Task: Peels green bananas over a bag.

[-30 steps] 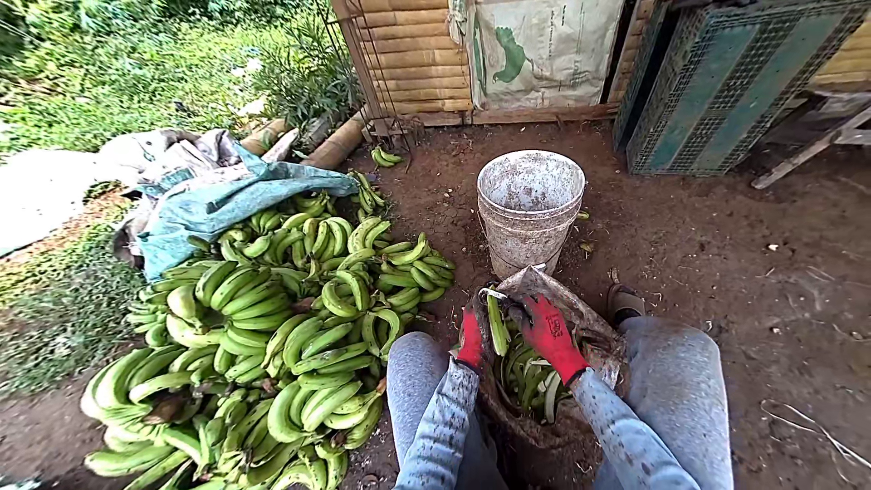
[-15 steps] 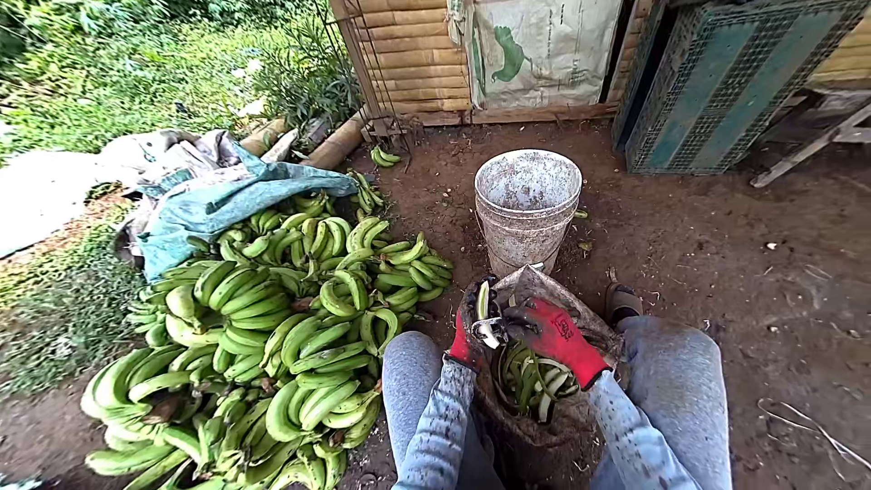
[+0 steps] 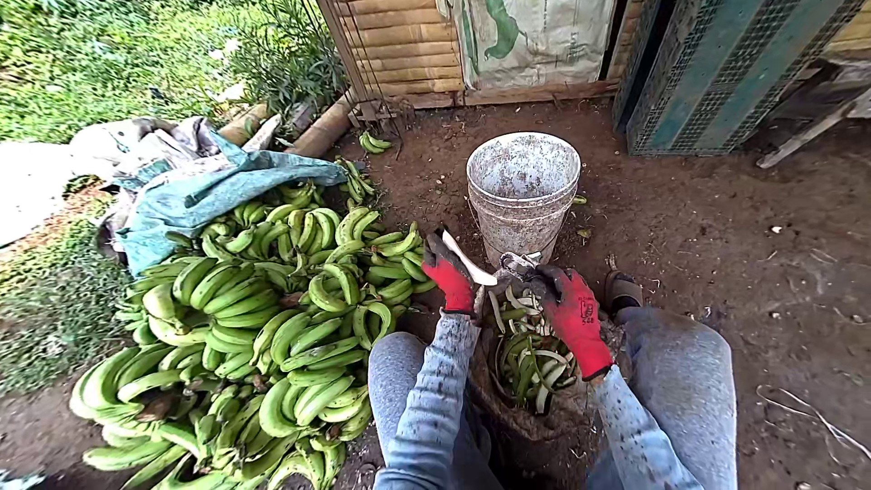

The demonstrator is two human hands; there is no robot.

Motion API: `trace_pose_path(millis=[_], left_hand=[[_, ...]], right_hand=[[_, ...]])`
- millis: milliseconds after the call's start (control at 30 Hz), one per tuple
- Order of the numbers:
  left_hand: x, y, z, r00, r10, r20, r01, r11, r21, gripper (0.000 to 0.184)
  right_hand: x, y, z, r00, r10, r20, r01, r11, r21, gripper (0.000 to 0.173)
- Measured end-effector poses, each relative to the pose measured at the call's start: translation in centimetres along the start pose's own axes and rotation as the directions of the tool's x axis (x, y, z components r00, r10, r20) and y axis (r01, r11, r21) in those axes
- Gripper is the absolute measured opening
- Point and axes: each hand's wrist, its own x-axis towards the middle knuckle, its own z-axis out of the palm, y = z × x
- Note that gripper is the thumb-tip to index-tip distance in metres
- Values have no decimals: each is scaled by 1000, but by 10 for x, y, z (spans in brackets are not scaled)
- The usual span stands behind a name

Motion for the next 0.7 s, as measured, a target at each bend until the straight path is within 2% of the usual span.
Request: trace_pose_path(millis=[67, 133, 200, 233, 267, 300, 333, 367, 400, 433, 467, 500, 533, 600, 700], left_hand=[[50, 36, 44, 981, 187, 41, -183, 979, -87, 43], [79, 50, 82, 952, 251, 176, -249, 968, -36, 52], [62, 33, 99, 917, 252, 309, -264, 965, -3, 53], [41, 6, 97, 883, 219, 415, -253, 967, 27, 49], [15, -30, 88, 815, 139, 562, -238, 965, 107, 41], [-12, -70, 75, 695, -3, 719, -251, 936, 246, 34], [-36, -111, 69, 530, -174, 830, -316, 868, 384, 33], [-64, -144, 63, 350, -328, 878, -432, 775, 461, 40], [-96, -163, 58, 208, -429, 879, -548, 693, 468, 56], [-125, -176, 51, 103, -504, 858, -638, 628, 446, 73], [-147, -187, 43, 63, -559, 827, -688, 576, 442, 85], [-160, -198, 33, 78, -593, 802, -709, 533, 463, 90], [-164, -207, 26, 128, -605, 786, -714, 494, 496, 89], [-154, -216, 17, 251, -615, 748, -696, 423, 580, 80], [-125, -219, -2, 443, -637, 631, -568, 346, 747, 75]], right_hand=[[-1, -2, -5, 998, 20, -64, -12, 992, 125, 34], [-2, -5, -14, 990, 50, -128, -16, 967, 254, 32], [0, -4, -30, 980, 92, -177, -28, 942, 335, 31], [0, -1, -38, 977, 119, -179, -50, 936, 348, 31], [0, 2, -45, 974, 147, -171, -82, 937, 339, 32], [0, 6, -50, 973, 170, -154, -114, 941, 319, 33], [0, 10, -54, 973, 181, -142, -133, 946, 297, 34], [0, 14, -56, 975, 180, -131, -141, 954, 263, 36], [0, 16, -57, 979, 167, -117, -136, 962, 236, 38], [0, 15, -56, 983, 148, -108, -122, 970, 212, 40], [-1, 14, -55, 986, 133, -102, -113, 977, 180, 40], [-2, 12, -54, 988, 128, -82, -115, 983, 145, 41], [-2, 12, -54, 989, 133, -57, -126, 986, 112, 42], [2, 14, -52, 987, 162, -3, -162, 985, 63, 41], [9, 16, -35, 946, 260, 193, -261, 965, -20, 49]])
